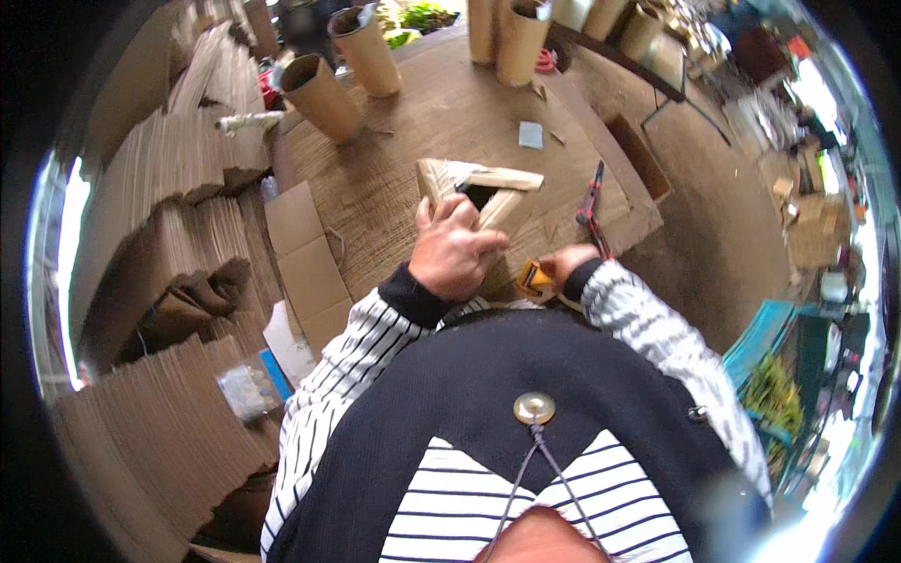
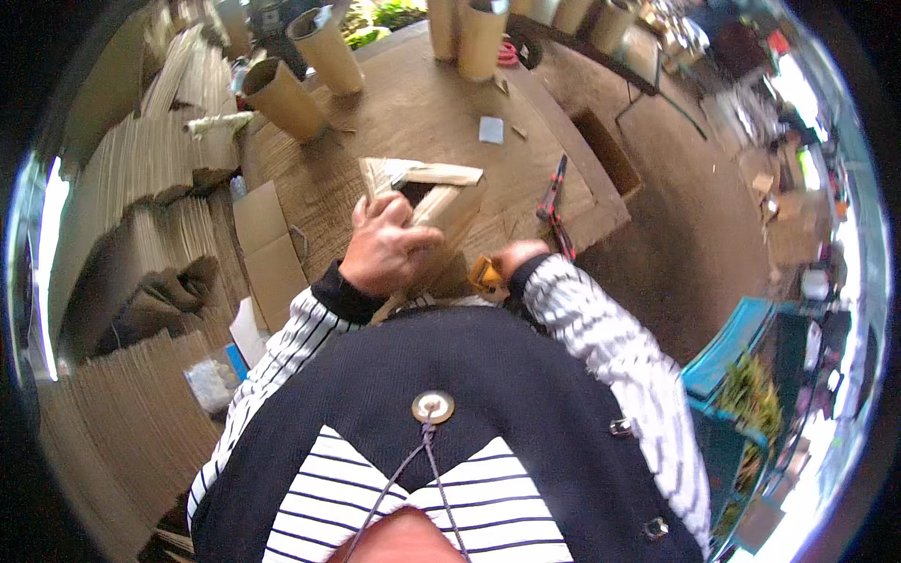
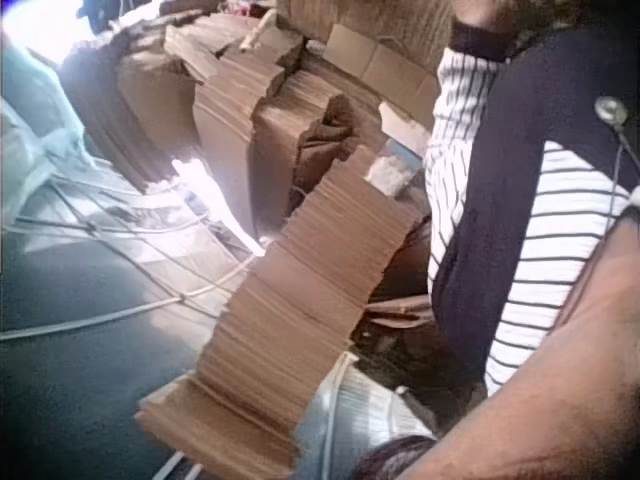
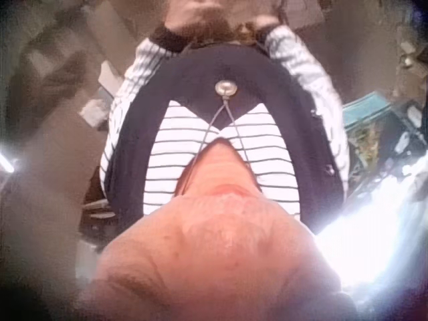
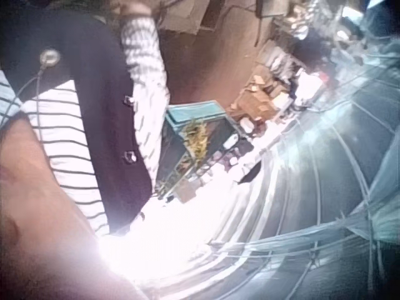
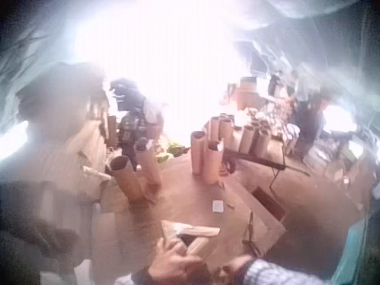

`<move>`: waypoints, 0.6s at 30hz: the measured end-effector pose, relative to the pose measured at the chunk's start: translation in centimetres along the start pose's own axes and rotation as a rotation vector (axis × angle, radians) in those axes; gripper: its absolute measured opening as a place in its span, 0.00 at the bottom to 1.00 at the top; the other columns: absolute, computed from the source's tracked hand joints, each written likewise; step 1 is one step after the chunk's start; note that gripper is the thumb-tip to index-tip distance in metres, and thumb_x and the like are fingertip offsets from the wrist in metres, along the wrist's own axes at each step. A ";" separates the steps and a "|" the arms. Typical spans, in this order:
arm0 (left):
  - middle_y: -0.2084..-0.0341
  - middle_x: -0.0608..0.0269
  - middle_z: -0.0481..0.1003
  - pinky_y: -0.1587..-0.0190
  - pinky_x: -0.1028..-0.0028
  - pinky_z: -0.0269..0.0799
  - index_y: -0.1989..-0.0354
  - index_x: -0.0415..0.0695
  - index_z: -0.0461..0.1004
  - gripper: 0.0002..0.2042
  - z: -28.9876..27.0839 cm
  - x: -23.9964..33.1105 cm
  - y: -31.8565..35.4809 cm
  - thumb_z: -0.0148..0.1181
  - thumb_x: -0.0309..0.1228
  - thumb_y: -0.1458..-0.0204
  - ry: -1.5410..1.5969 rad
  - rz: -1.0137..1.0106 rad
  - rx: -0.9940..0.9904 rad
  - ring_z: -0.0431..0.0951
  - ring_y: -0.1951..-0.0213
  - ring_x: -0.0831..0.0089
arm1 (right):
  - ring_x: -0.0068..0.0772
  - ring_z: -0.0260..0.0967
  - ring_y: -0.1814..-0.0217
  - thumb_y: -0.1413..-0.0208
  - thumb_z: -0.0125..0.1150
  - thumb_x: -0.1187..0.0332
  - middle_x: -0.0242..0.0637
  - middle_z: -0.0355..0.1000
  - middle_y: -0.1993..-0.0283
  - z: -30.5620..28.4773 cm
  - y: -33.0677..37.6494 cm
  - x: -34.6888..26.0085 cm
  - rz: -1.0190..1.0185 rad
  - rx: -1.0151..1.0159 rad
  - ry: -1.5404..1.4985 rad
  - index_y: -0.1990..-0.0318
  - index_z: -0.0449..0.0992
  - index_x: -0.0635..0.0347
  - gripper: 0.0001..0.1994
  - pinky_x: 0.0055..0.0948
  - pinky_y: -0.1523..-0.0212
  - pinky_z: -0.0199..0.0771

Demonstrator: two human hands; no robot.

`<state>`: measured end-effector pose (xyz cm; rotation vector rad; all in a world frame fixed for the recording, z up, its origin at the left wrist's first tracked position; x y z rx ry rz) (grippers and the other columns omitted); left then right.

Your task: The person assembles a small cardboard box by folding flaps and securing them with a tape dispenser. They then use a utility knife to trim excess cardboard and continue taping the structure.

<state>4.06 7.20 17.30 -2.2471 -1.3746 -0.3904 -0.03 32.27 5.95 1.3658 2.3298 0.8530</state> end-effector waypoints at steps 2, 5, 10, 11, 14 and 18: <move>0.69 0.65 0.66 0.47 0.48 0.52 0.67 0.62 0.80 0.08 -0.7 -0.1 2.3 0.64 0.38 0.59 -0.033 0.014 0.079 0.65 0.50 0.61 | 0.49 0.75 0.59 0.60 0.59 0.62 0.46 0.77 0.62 0.9 3.5 0.3 0.081 0.144 -0.324 0.43 0.71 0.39 0.29 0.41 0.58 0.75; 0.55 0.58 0.66 0.41 0.38 0.44 0.59 0.63 0.78 0.14 -1.1 0.6 4.3 0.65 0.39 0.57 -0.079 0.035 -0.005 0.61 0.42 0.56 | 0.48 0.75 0.55 0.59 0.63 0.65 0.50 0.75 0.57 2.2 7.4 2.0 0.087 0.565 -0.669 0.40 0.69 0.46 0.32 0.36 0.55 0.75; 0.49 0.55 0.66 0.41 0.49 0.52 0.52 0.58 0.75 0.21 -2.8 0.7 5.3 0.67 0.38 0.57 0.170 0.046 0.114 0.63 0.44 0.55 | 0.38 0.71 0.47 0.58 0.72 0.75 0.45 0.70 0.48 -2.4 13.7 0.1 -0.290 1.023 -0.778 0.38 0.64 0.61 0.36 0.33 0.48 0.73; 0.52 0.54 0.68 0.45 0.57 0.60 0.48 0.51 0.73 0.22 -3.3 1.0 5.4 0.66 0.38 0.53 0.072 0.077 0.263 0.67 0.47 0.56 | 0.37 0.72 0.54 0.58 0.73 0.73 0.44 0.71 0.53 -4.1 14.7 -0.8 -0.347 1.086 -0.638 0.38 0.64 0.60 0.37 0.32 0.56 0.74; 0.57 0.58 0.72 0.51 0.67 0.67 0.47 0.43 0.71 0.19 -4.0 2.1 5.7 0.60 0.38 0.45 0.752 -0.143 0.187 0.71 0.53 0.68 | 0.33 0.70 0.68 0.63 0.76 0.71 0.39 0.70 0.65 -8.0 16.9 -3.4 -0.506 1.250 -0.476 0.40 0.67 0.57 0.38 0.28 0.70 0.72; 0.65 0.66 0.74 0.62 0.78 0.71 0.55 0.38 0.73 0.13 -3.6 4.0 7.1 0.56 0.35 0.41 1.677 -0.527 -0.070 0.73 0.67 0.80 | 0.32 0.68 0.76 0.64 0.76 0.68 0.35 0.68 0.73 -8.6 16.3 -5.5 -0.631 1.238 -0.413 0.46 0.73 0.53 0.31 0.28 0.78 0.68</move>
Point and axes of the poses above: each hand's wrist, its own y-axis away from the middle knuckle, its own z-axis out of the palm, x = y × z, the point moved 1 cm from there along -y, towards the middle knuckle
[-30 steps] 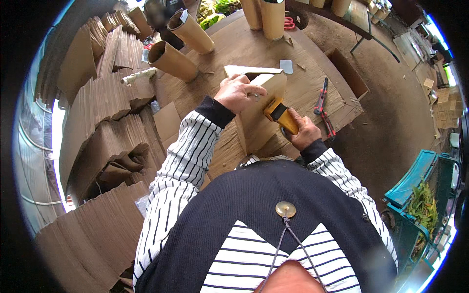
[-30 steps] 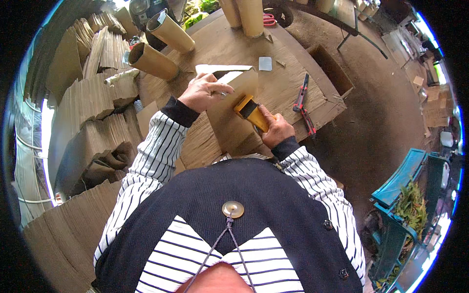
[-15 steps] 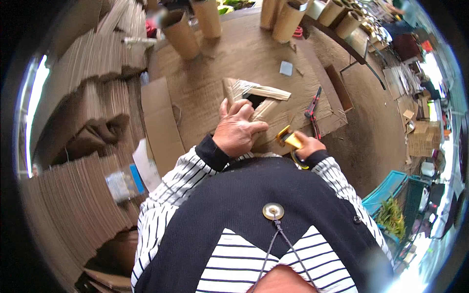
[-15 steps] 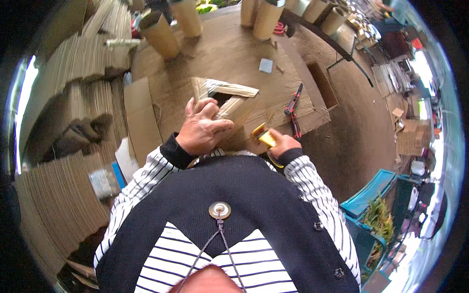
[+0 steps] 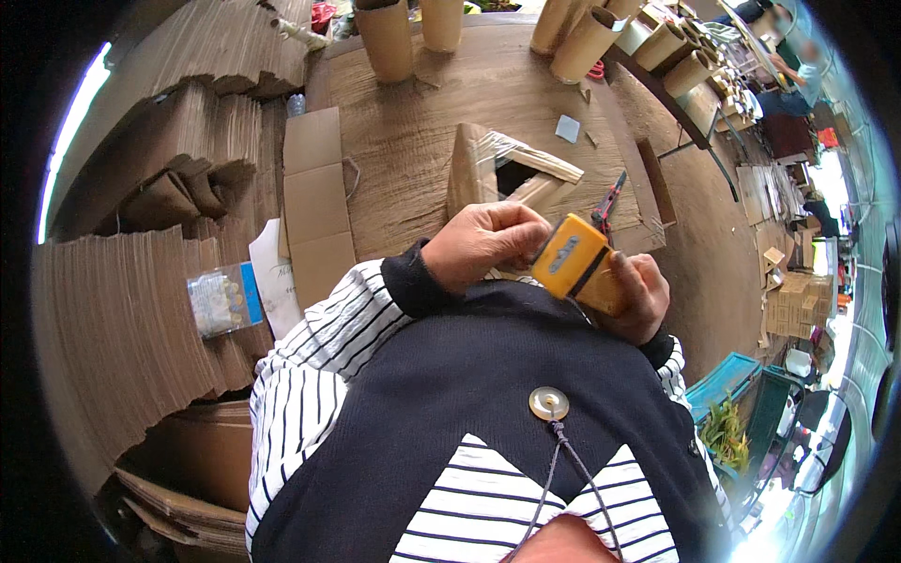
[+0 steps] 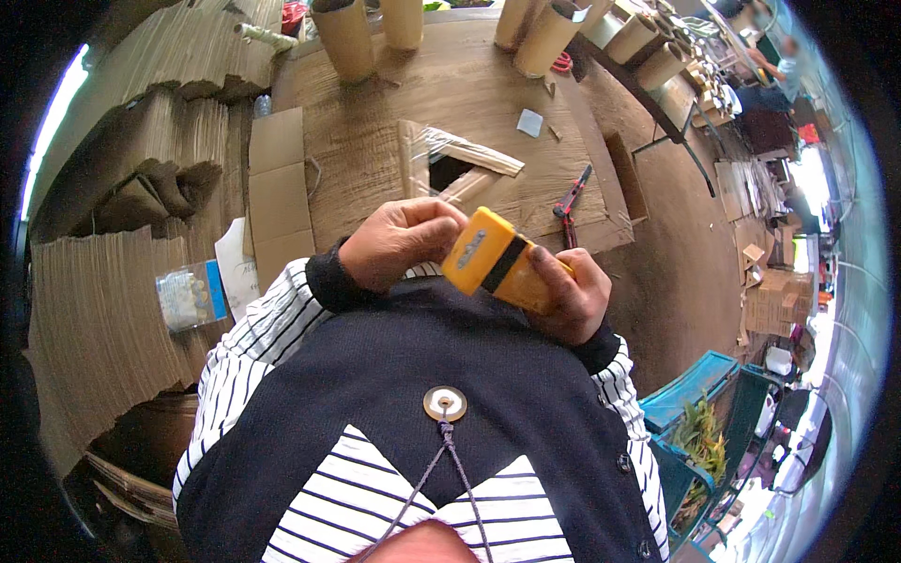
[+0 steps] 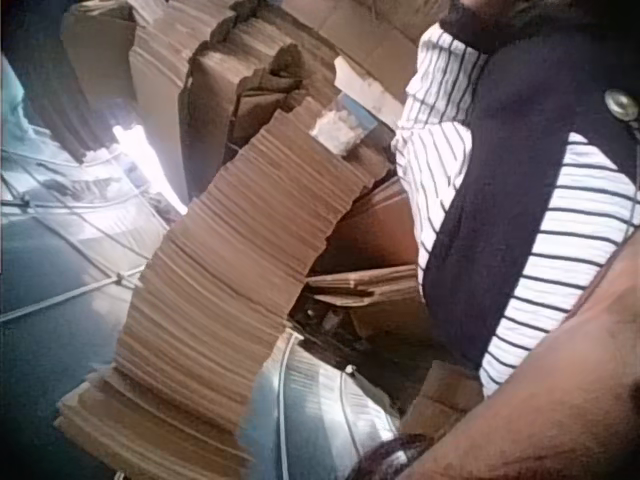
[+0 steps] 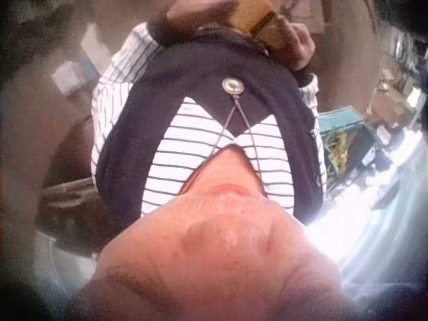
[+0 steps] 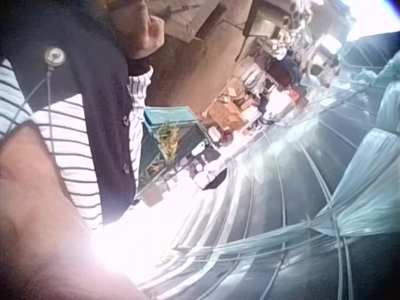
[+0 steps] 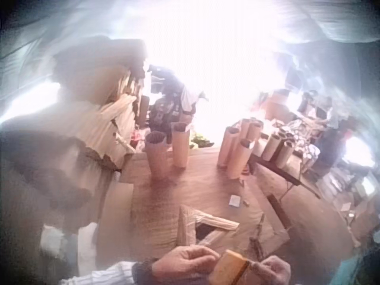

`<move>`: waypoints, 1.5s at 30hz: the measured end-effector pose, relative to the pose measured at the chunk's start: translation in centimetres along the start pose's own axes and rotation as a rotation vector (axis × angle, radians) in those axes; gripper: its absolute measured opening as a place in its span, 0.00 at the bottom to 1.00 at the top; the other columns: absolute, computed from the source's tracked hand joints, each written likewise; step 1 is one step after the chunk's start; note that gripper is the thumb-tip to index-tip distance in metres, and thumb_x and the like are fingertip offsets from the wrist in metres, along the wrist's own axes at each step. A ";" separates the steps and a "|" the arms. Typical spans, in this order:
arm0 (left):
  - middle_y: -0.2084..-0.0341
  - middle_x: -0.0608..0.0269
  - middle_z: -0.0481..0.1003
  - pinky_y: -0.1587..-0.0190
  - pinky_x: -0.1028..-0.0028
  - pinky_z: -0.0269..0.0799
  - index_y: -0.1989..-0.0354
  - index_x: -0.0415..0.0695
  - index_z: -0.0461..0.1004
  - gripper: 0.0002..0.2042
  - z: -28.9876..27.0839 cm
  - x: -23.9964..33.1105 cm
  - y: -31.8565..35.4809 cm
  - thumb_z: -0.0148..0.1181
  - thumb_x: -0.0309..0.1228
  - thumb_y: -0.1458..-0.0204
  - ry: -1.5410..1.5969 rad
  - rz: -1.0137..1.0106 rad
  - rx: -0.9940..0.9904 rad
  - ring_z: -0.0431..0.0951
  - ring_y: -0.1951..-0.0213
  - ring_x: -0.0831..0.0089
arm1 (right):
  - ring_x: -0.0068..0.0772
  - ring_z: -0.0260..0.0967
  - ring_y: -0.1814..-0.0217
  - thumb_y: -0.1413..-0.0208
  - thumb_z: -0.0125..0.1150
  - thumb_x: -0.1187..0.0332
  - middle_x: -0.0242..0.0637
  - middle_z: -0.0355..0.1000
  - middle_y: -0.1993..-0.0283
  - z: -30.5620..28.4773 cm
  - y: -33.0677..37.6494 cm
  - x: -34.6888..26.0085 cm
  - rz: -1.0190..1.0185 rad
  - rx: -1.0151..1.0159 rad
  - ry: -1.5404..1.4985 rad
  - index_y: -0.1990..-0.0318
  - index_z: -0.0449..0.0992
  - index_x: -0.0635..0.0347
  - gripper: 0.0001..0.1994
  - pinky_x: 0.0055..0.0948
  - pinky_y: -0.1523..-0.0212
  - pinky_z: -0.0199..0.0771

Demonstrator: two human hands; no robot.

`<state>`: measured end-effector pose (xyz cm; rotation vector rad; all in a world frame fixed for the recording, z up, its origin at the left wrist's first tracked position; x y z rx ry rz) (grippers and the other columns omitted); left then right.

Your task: The person assembles a small cardboard box by folding flaps and securing them with a tape dispenser. They then use a utility knife to trim excess cardboard and continue taping the structure.

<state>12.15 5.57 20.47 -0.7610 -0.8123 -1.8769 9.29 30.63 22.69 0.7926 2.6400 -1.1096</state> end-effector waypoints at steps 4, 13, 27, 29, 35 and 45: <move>0.72 0.68 0.73 0.67 0.80 0.69 0.65 0.39 0.73 0.06 -1.3 0.1 2.3 0.57 0.29 0.42 -0.197 0.112 0.145 0.71 0.72 0.82 | 0.33 0.68 0.77 0.63 0.75 0.65 0.35 0.67 0.75 -0.3 1.2 0.3 0.014 -0.182 0.007 0.48 0.76 0.52 0.29 0.29 0.80 0.68; 0.77 0.72 0.69 0.71 0.81 0.66 0.67 0.41 0.72 0.08 -10.0 -0.1 3.7 0.60 0.33 0.44 -0.306 0.303 0.502 0.66 0.76 0.83 | 0.39 0.71 0.77 0.64 0.75 0.65 0.38 0.68 0.75 1.8 0.4 0.4 0.178 -0.214 0.028 0.45 0.75 0.49 0.32 0.34 0.77 0.72; 0.62 0.58 0.72 0.63 0.71 0.74 0.50 0.42 0.67 0.24 -12.0 -10.6 -4.5 0.68 0.42 0.51 -0.043 0.075 0.589 0.74 0.64 0.73 | 0.38 0.74 0.69 0.60 0.76 0.65 0.40 0.73 0.68 4.7 2.2 3.8 0.244 -0.226 -0.069 0.41 0.70 0.52 0.34 0.31 0.67 0.75; 0.51 0.50 0.67 0.57 0.65 0.74 0.40 0.42 0.60 0.37 -10.6 -9.5 -4.5 0.70 0.45 0.54 -0.174 0.112 0.753 0.73 0.55 0.65 | 0.38 0.75 0.67 0.60 0.76 0.65 0.41 0.73 0.67 4.5 2.1 4.3 0.254 -0.234 -0.077 0.40 0.70 0.53 0.35 0.31 0.65 0.75; 0.41 0.42 0.57 0.40 0.61 0.59 0.35 0.40 0.52 0.41 -13.8 -14.7 -9.7 0.53 0.59 0.47 -0.406 0.417 0.882 0.63 0.42 0.51 | 0.39 0.75 0.64 0.59 0.75 0.66 0.43 0.73 0.64 5.5 1.6 5.3 0.244 -0.224 -0.138 0.40 0.68 0.57 0.35 0.31 0.62 0.75; 0.52 0.58 0.72 0.35 0.57 0.48 0.51 0.45 0.73 0.20 -5.4 -2.8 -10.2 0.47 0.48 0.40 -1.367 1.167 0.252 0.69 0.45 0.60 | 0.39 0.75 0.54 0.58 0.74 0.70 0.48 0.74 0.56 5.0 0.1 8.3 0.388 -0.145 -0.227 0.40 0.68 0.60 0.34 0.31 0.53 0.74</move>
Point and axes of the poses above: each hand's wrist, its own y-axis away from the middle knuckle, its own z-axis out of the palm, x = y × z, the point moved 1 cm from there along -y, towards the middle knuckle
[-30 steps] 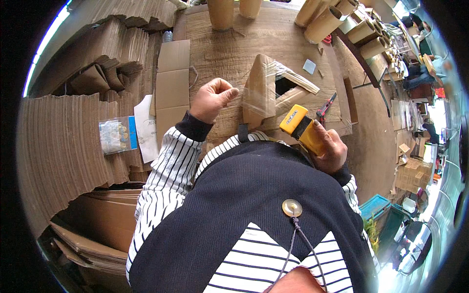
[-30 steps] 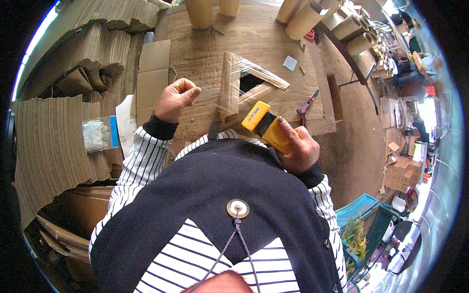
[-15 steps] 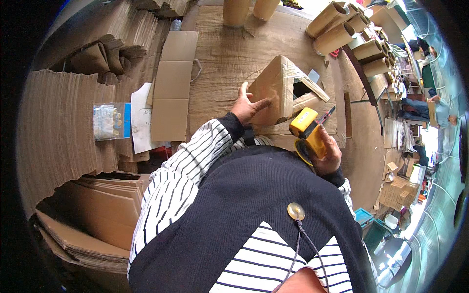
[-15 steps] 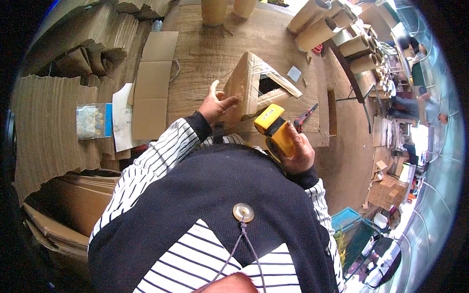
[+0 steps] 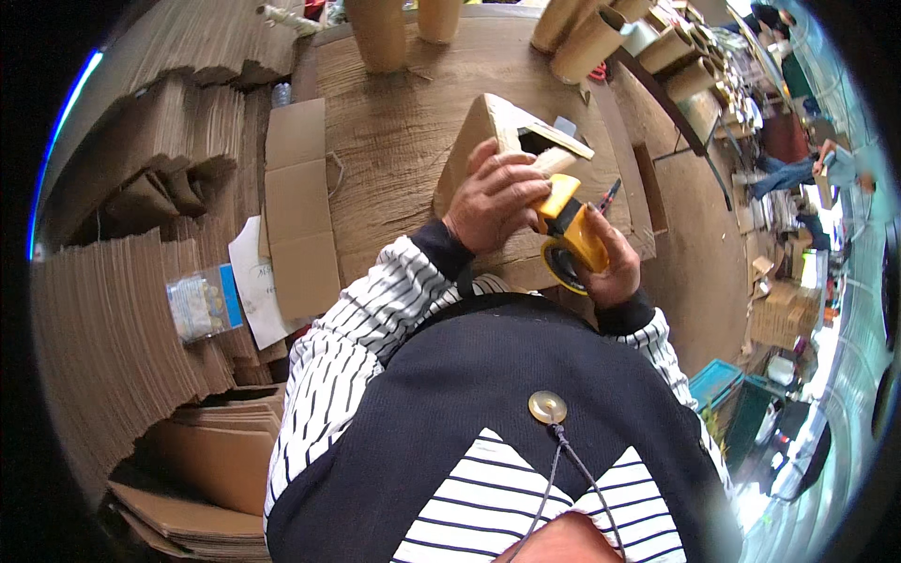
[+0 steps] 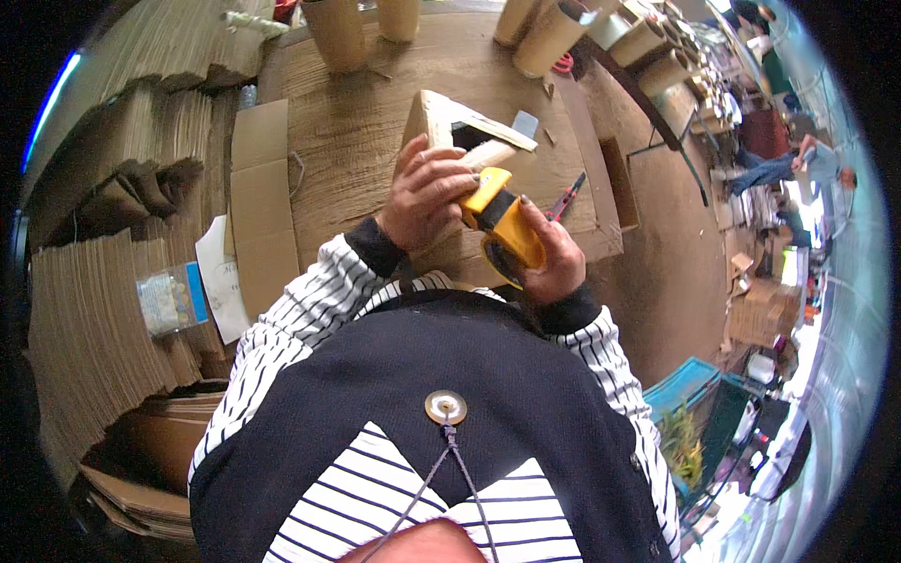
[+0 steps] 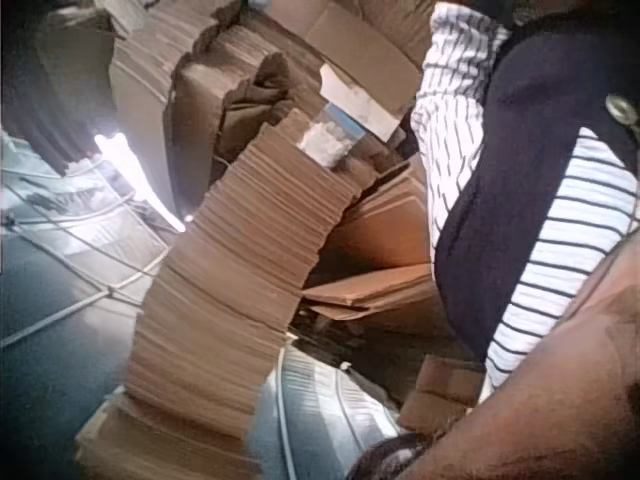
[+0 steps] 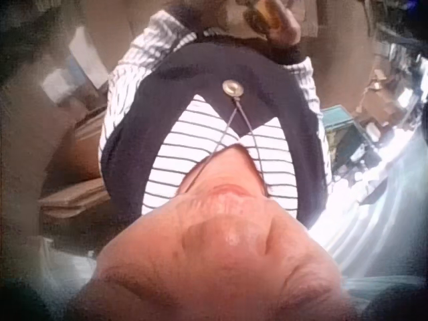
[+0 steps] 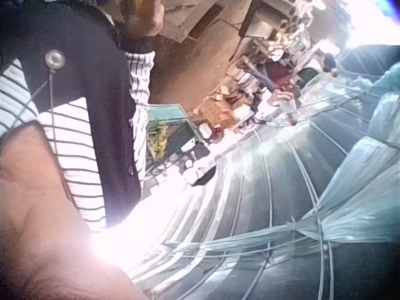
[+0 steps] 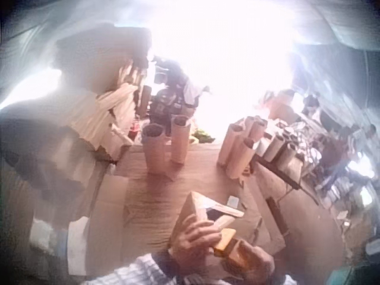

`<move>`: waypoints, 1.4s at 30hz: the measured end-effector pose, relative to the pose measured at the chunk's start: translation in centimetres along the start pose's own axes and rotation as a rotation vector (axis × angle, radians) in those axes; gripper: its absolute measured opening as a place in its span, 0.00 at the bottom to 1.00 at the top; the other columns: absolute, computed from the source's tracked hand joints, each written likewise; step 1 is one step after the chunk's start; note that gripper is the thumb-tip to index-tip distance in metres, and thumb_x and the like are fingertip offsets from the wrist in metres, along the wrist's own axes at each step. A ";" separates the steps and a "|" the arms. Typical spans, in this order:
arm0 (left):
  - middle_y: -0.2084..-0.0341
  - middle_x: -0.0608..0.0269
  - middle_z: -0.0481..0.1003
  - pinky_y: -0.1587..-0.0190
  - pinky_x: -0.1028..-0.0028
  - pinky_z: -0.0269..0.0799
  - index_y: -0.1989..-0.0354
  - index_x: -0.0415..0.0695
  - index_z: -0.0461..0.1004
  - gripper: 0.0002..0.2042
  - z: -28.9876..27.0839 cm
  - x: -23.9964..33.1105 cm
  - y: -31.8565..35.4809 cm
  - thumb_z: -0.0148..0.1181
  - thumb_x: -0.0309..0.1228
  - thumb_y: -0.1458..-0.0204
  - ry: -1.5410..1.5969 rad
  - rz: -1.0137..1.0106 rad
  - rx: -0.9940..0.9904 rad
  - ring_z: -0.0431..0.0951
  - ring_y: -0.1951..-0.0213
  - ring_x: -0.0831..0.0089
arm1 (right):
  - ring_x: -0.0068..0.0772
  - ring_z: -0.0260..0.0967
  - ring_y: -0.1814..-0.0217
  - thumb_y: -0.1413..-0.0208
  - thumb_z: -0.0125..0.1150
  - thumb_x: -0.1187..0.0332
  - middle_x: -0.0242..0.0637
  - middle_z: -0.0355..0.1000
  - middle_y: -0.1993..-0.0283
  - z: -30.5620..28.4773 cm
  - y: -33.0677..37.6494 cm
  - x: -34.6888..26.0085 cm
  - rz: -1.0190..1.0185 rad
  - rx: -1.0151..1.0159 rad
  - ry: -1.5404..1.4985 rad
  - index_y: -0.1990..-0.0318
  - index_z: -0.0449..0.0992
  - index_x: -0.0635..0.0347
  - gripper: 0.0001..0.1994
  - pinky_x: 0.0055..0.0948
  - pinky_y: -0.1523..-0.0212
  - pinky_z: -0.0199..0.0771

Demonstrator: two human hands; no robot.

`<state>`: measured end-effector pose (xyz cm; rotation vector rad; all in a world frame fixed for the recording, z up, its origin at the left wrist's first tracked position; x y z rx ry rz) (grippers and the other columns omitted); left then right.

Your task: The person assembles a small cardboard box by folding flaps and securing them with a tape dispenser. They then use a utility knife to trim excess cardboard and continue taping the structure.

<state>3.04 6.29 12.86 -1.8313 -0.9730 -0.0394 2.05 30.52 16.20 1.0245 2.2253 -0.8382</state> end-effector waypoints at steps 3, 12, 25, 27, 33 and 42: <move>0.59 0.65 0.76 0.37 0.58 0.52 0.59 0.48 0.76 0.09 0.3 -1.2 -1.3 0.57 0.35 0.47 -0.020 -0.014 0.049 0.74 0.50 0.66 | 0.40 0.77 0.58 0.59 0.73 0.70 0.47 0.74 0.58 -1.7 -1.2 0.0 -0.022 -0.017 0.083 0.40 0.69 0.54 0.34 0.32 0.58 0.77; 0.62 0.67 0.77 0.47 0.63 0.59 0.69 0.49 0.77 0.07 2.6 -2.8 -3.1 0.58 0.38 0.46 0.010 0.050 -0.007 0.75 0.54 0.68 | 0.44 0.75 0.65 0.61 0.73 0.69 0.46 0.73 0.64 0.4 1.0 0.2 0.205 0.054 0.331 0.39 0.68 0.49 0.36 0.35 0.63 0.77; 0.65 0.65 0.76 0.48 0.62 0.59 0.77 0.46 0.74 0.09 3.8 -3.9 -3.0 0.61 0.36 0.49 0.066 0.087 0.039 0.73 0.55 0.63 | 0.49 0.73 0.73 0.51 0.63 0.56 0.47 0.68 0.70 7.8 4.9 4.7 0.339 0.126 0.412 0.37 0.64 0.27 0.31 0.43 0.70 0.75; 0.66 0.65 0.75 0.48 0.62 0.59 0.78 0.47 0.73 0.10 3.9 -3.5 -2.6 0.62 0.36 0.50 0.058 0.077 0.051 0.73 0.55 0.63 | 0.49 0.73 0.74 0.51 0.61 0.58 0.45 0.69 0.71 6.1 4.0 3.3 0.375 0.013 0.477 0.38 0.66 0.29 0.29 0.43 0.70 0.75; 0.64 0.66 0.73 0.43 0.58 0.56 0.78 0.49 0.70 0.09 2.5 -1.2 -0.9 0.63 0.36 0.54 -0.040 0.057 0.081 0.72 0.54 0.63 | 0.47 0.77 0.62 0.52 0.57 0.60 0.44 0.78 0.67 2.5 -4.7 0.3 0.491 -0.691 0.652 0.58 0.80 0.50 0.15 0.43 0.62 0.77; 0.45 0.50 0.67 0.37 0.57 0.56 0.46 0.45 0.68 0.28 -5.1 -1.9 1.6 0.39 0.56 0.39 -0.091 -0.029 -0.060 0.65 0.41 0.56 | 0.31 0.69 0.45 0.47 0.57 0.79 0.37 0.67 0.41 5.1 9.4 9.2 0.735 0.507 -0.659 0.34 0.59 0.59 0.31 0.28 0.46 0.69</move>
Point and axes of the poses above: each hand's wrist, its own y-axis away from the middle knuckle, its own z-axis out of the palm, x = y × z, the point moved 1 cm from there along -y, towards the middle knuckle
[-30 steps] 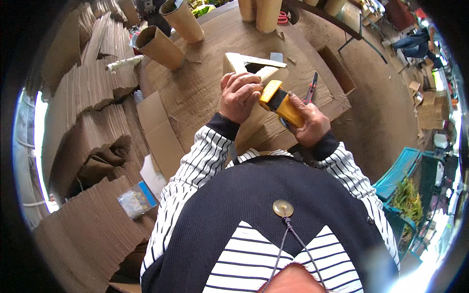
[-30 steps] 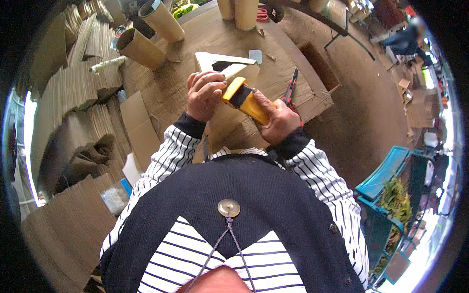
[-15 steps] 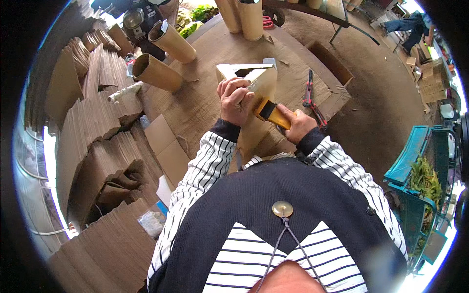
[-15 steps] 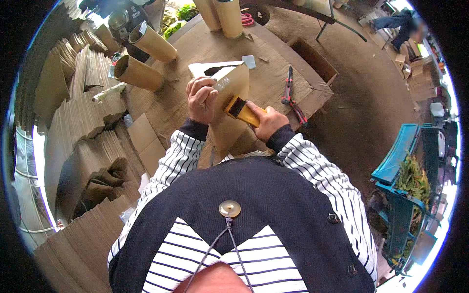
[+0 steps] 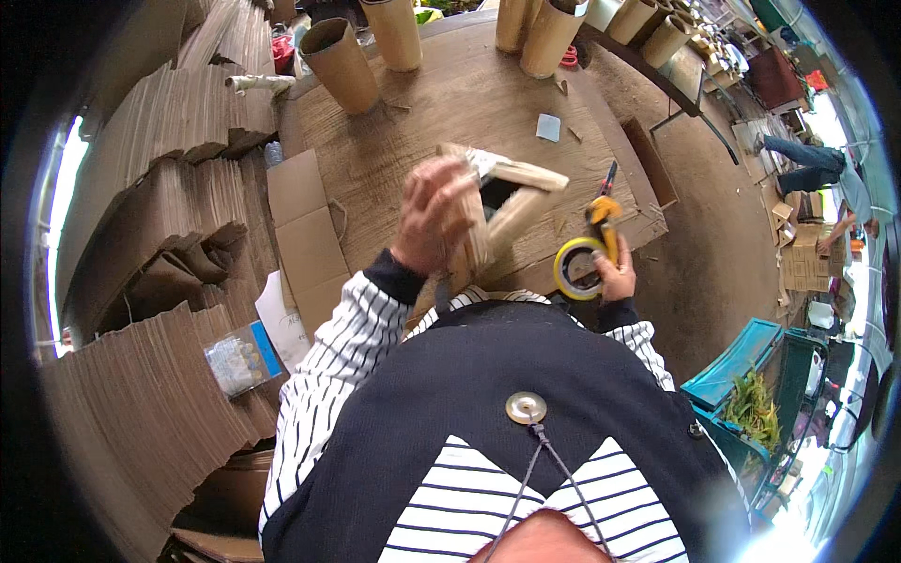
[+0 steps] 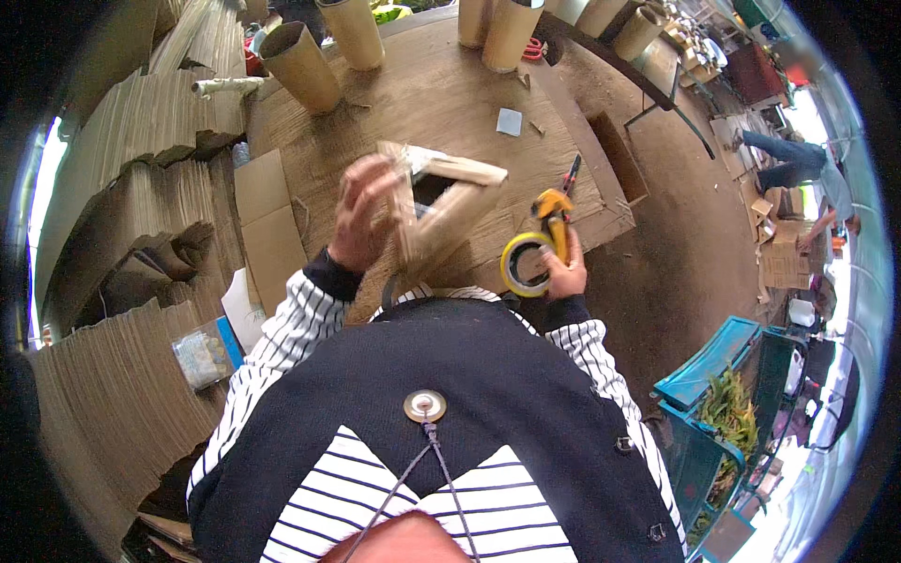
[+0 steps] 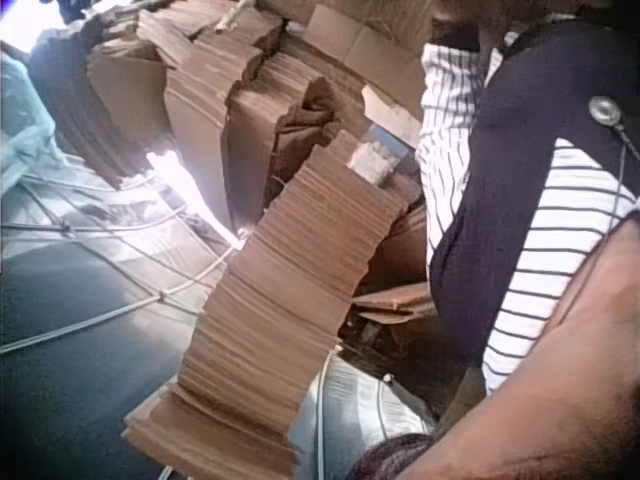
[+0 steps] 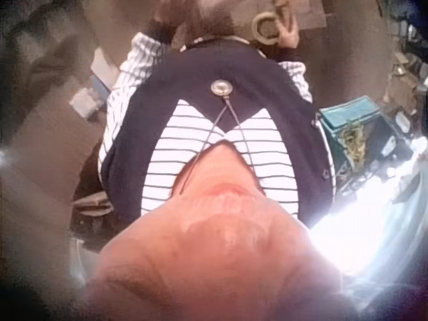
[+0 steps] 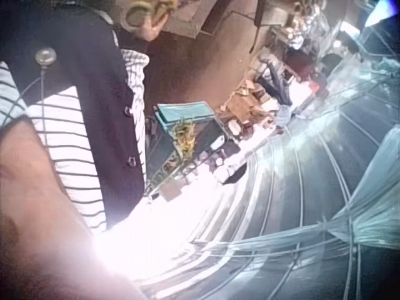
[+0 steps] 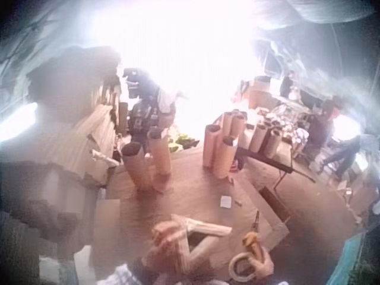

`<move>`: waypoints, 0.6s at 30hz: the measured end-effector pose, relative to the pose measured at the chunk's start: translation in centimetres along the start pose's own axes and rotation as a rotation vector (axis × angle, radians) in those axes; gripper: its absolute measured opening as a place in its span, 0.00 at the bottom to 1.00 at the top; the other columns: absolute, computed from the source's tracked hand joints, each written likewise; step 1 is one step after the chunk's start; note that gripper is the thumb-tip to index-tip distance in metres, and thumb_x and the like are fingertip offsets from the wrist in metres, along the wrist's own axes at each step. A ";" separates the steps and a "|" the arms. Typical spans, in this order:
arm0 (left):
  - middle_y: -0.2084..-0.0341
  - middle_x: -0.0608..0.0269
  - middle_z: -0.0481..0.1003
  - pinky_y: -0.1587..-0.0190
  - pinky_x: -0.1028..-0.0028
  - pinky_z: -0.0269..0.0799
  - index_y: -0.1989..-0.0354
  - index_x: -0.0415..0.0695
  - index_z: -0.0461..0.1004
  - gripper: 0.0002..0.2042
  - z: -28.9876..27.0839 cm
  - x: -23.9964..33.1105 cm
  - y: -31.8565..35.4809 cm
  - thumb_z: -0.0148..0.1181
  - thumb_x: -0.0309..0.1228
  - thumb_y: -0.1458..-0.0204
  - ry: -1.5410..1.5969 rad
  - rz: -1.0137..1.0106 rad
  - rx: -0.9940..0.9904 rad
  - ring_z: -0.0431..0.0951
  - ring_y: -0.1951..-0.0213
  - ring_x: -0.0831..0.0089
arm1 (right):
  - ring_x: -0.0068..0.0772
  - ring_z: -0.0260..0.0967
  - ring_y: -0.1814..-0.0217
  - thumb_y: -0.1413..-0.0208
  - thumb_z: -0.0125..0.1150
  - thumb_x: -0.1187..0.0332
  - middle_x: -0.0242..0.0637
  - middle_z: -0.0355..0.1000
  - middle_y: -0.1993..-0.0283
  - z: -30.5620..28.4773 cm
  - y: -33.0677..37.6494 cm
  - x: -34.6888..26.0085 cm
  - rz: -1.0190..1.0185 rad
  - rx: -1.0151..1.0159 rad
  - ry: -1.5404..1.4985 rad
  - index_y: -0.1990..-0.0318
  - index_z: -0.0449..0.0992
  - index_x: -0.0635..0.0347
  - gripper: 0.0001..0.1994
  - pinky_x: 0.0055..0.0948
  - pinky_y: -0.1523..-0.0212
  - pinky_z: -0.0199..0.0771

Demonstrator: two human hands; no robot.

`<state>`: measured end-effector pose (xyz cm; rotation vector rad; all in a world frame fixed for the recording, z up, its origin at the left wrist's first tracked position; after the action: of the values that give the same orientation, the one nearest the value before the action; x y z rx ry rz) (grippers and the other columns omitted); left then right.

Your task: The person assembles a small cardboard box by folding flaps and securing them with a tape dispenser. They then use a utility knife to trim excess cardboard and continue taping the structure.

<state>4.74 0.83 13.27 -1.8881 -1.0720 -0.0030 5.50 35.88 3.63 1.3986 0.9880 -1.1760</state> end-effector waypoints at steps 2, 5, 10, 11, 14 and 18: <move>0.45 0.50 0.66 0.37 0.56 0.55 0.45 0.46 0.69 0.23 -0.1 -2.3 -1.4 0.47 0.49 0.40 -0.095 -0.052 0.023 0.63 0.41 0.51 | 0.31 0.69 0.45 0.43 0.54 0.81 0.38 0.66 0.40 2.9 -0.3 -3.2 -0.112 -0.089 -0.307 0.33 0.55 0.59 0.30 0.28 0.46 0.69; 0.55 0.47 0.72 0.46 0.61 0.67 0.45 0.43 0.70 0.24 0.9 -4.0 -1.5 0.43 0.49 0.38 0.145 -0.289 -0.079 0.71 0.50 0.52 | 0.30 0.64 0.41 0.43 0.54 0.80 0.38 0.62 0.38 6.2 -2.2 -4.0 -0.103 -0.045 -0.305 0.33 0.54 0.61 0.30 0.28 0.41 0.64; 0.69 0.53 0.75 0.69 0.62 0.75 0.66 0.46 0.74 0.19 0.0 2.1 -2.1 0.49 0.50 0.43 -0.328 -0.394 -0.366 0.77 0.65 0.55 | 0.31 0.66 0.43 0.47 0.56 0.84 0.40 0.62 0.39 5.7 -7.2 -5.5 -0.200 -0.122 -0.235 0.33 0.54 0.64 0.33 0.26 0.44 0.68; 0.69 0.54 0.75 0.66 0.60 0.75 0.63 0.48 0.74 0.18 -0.7 3.4 -2.1 0.47 0.51 0.42 -0.342 -0.457 -0.478 0.77 0.65 0.54 | 0.31 0.65 0.43 0.47 0.57 0.84 0.40 0.62 0.39 6.5 -6.6 -6.8 -0.208 -0.156 -0.189 0.33 0.53 0.63 0.33 0.26 0.45 0.69; 0.68 0.56 0.76 0.64 0.60 0.74 0.64 0.51 0.73 0.17 -1.8 5.3 -1.8 0.45 0.50 0.40 -0.333 -0.573 -0.639 0.78 0.63 0.53 | 0.33 0.65 0.40 0.50 0.63 0.81 0.42 0.63 0.38 5.7 -4.5 -10.3 -0.377 -0.265 -0.045 0.32 0.55 0.59 0.37 0.27 0.44 0.70; 0.65 0.53 0.76 0.63 0.63 0.74 0.58 0.46 0.74 0.15 -3.1 4.8 -1.6 0.49 0.44 0.40 -0.241 -0.590 -0.529 0.78 0.63 0.54 | 0.38 0.73 0.52 0.61 0.72 0.77 0.44 0.72 0.51 4.4 -1.3 -12.5 -0.857 -0.218 0.490 0.38 0.66 0.59 0.37 0.31 0.52 0.74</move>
<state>7.88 2.14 18.15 -1.9776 -1.9083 -0.4443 1.24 31.94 15.58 1.1152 2.1344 -1.2698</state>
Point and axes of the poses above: each hand's wrist, its own y-axis away from the middle knuckle, its own z-axis out of the palm, x = y × z, the point moved 1 cm from there along -y, towards the middle knuckle
